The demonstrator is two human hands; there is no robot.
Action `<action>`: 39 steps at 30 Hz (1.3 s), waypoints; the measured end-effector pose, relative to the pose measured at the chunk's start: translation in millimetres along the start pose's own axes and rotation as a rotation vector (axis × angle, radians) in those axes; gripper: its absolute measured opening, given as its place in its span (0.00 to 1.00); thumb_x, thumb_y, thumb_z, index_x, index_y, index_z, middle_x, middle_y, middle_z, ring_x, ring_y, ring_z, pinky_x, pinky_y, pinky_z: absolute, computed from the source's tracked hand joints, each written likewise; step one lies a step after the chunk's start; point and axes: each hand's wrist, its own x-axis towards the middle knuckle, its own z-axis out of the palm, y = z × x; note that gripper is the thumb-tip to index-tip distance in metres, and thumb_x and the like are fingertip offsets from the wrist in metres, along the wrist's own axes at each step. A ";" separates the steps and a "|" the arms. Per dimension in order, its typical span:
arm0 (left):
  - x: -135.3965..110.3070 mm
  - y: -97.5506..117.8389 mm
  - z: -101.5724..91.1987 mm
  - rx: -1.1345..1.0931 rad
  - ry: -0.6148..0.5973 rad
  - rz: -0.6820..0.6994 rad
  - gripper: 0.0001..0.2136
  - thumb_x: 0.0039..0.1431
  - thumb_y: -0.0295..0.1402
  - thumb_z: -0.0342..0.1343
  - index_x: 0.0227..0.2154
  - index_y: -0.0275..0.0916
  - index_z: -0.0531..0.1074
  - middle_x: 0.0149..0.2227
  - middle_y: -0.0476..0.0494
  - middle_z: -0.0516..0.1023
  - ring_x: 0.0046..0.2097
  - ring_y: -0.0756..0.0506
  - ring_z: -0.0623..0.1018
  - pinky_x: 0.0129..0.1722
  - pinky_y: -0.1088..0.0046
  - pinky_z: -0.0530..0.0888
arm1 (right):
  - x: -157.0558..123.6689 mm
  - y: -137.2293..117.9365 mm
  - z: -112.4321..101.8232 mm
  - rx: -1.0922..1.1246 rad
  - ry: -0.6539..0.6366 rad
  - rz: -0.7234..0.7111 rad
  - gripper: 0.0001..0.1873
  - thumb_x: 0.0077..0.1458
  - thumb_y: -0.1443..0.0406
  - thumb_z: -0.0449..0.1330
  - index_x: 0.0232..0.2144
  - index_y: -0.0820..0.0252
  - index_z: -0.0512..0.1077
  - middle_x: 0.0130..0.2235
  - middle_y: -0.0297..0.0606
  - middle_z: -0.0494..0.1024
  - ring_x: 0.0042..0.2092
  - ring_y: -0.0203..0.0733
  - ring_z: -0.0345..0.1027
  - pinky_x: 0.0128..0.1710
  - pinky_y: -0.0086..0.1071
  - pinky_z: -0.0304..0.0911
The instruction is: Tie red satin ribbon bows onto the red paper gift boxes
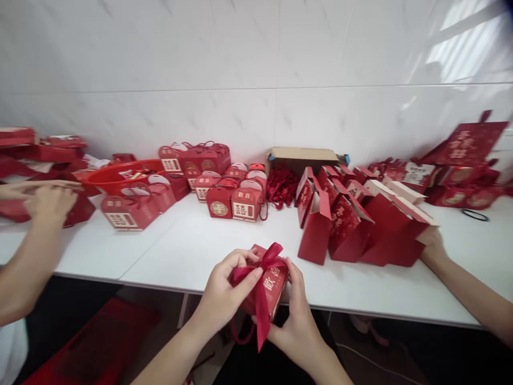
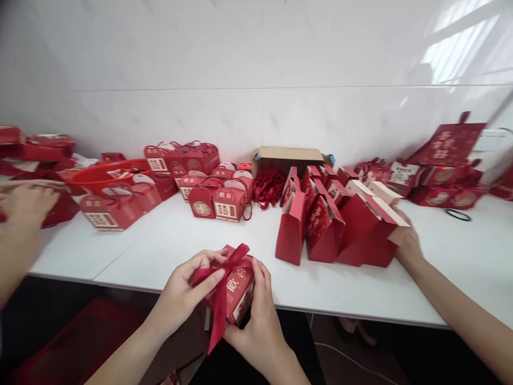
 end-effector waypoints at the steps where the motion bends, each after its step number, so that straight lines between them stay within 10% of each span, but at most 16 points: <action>1: -3.7 0.7 6.1 -0.015 -0.024 0.024 0.14 0.58 0.35 0.56 0.21 0.39 0.58 0.44 0.42 0.74 0.55 0.41 0.71 0.55 0.66 0.67 | -3.9 -1.2 -7.2 -0.021 0.028 -0.012 0.54 0.44 0.62 0.68 0.64 0.51 0.38 0.64 0.46 0.48 0.65 0.54 0.47 0.61 0.49 0.54; 7: -6.3 -8.1 49.3 -0.214 -0.233 0.069 0.05 0.61 0.37 0.53 0.35 0.41 0.66 0.52 0.42 0.68 0.56 0.42 0.69 0.55 0.65 0.68 | -42.2 4.2 -68.0 -0.192 0.190 0.000 0.49 0.42 0.61 0.68 0.62 0.53 0.49 0.62 0.46 0.55 0.63 0.57 0.51 0.60 0.48 0.56; 13: 35.5 -34.5 77.0 -0.097 -0.093 0.008 0.26 0.56 0.41 0.56 0.56 0.45 0.54 0.63 0.37 0.55 0.63 0.39 0.60 0.56 0.59 0.67 | -74.2 10.8 -110.2 -0.235 0.387 0.083 0.46 0.42 0.61 0.68 0.61 0.54 0.54 0.58 0.50 0.63 0.59 0.59 0.60 0.55 0.51 0.61; 18: 88.4 -50.0 84.9 0.319 -0.220 -0.089 0.44 0.50 0.43 0.58 0.64 0.36 0.39 0.64 0.26 0.51 0.64 0.35 0.58 0.58 0.56 0.62 | -73.7 9.5 -114.5 -0.213 0.422 0.088 0.45 0.41 0.61 0.68 0.60 0.54 0.56 0.57 0.50 0.63 0.59 0.59 0.59 0.56 0.51 0.60; 22: 114.2 -55.8 98.0 0.703 -0.324 -0.001 0.45 0.42 0.43 0.63 0.63 0.37 0.49 0.60 0.26 0.61 0.64 0.31 0.57 0.58 0.48 0.57 | -71.7 14.2 -111.3 -0.216 0.377 0.101 0.46 0.42 0.60 0.68 0.61 0.52 0.53 0.61 0.48 0.56 0.61 0.60 0.55 0.57 0.53 0.59; 39: 108.9 -64.7 141.5 0.746 -0.451 0.221 0.34 0.54 0.46 0.52 0.63 0.45 0.52 0.58 0.38 0.68 0.61 0.32 0.57 0.55 0.51 0.55 | -77.6 14.8 -112.1 -0.206 0.400 0.113 0.48 0.40 0.60 0.69 0.61 0.50 0.52 0.62 0.46 0.55 0.61 0.60 0.55 0.57 0.53 0.58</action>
